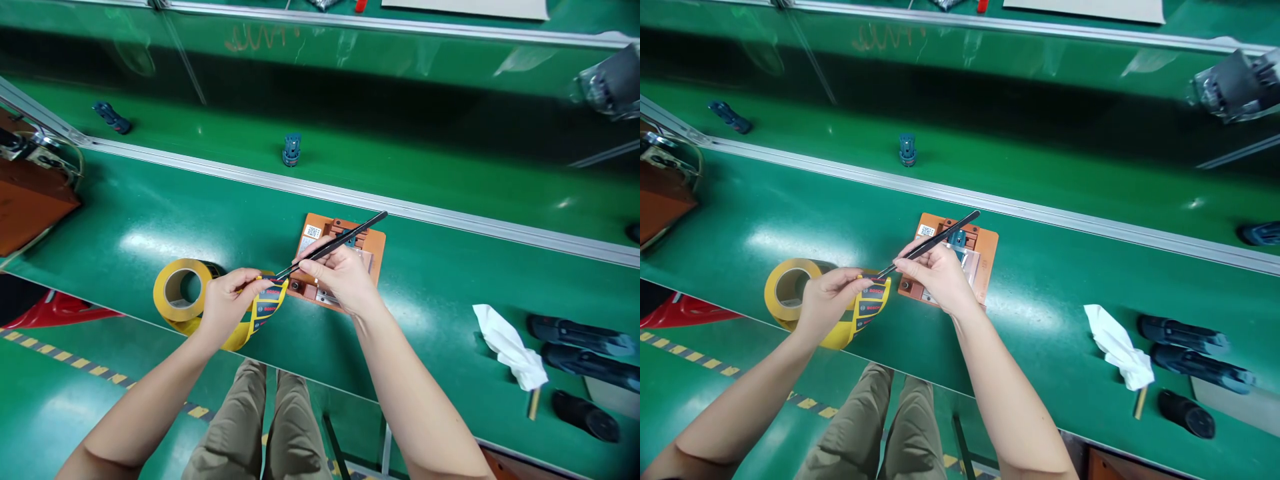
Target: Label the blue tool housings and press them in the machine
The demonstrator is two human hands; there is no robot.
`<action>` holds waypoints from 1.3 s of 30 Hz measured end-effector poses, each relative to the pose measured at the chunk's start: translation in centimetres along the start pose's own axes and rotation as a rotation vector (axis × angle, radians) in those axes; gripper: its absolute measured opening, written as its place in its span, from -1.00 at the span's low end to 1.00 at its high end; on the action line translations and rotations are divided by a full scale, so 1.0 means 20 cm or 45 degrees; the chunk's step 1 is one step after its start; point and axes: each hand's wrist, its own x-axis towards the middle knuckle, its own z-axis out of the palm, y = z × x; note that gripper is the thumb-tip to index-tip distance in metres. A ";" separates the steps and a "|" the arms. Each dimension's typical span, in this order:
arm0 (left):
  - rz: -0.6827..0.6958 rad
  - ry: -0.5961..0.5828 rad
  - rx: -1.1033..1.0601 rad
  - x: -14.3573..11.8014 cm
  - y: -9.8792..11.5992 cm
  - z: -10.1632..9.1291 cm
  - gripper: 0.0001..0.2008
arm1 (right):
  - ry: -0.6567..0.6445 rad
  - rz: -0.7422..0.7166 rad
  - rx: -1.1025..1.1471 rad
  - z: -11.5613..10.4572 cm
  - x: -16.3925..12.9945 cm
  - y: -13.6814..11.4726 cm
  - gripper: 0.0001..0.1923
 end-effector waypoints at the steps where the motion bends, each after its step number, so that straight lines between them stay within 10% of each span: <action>1: 0.000 -0.003 0.008 0.00 0.01 0.00 -0.85 | -0.010 -0.007 -0.015 0.00 0.01 0.00 -0.71; 8: 0.104 0.013 0.286 0.04 0.02 0.01 -0.69 | 0.054 -0.088 -0.137 -0.03 -0.01 -0.01 -0.71; 19: 0.155 -0.157 1.305 0.37 -0.04 0.16 -0.26 | 0.314 -0.186 -0.389 -0.48 -0.06 -0.08 -0.72; 27: 0.698 0.125 1.095 0.23 0.02 0.16 -0.49 | 0.264 -0.179 -0.288 -0.60 0.02 -0.05 -0.64; 33: 1.204 -0.461 0.822 0.03 0.03 0.43 -0.50 | 0.241 -0.157 -0.377 -0.63 0.04 -0.03 -0.62; 39: 1.151 -0.458 0.868 -0.01 -0.03 0.50 -0.49 | 0.249 -0.165 -0.300 -0.62 0.04 0.00 -0.64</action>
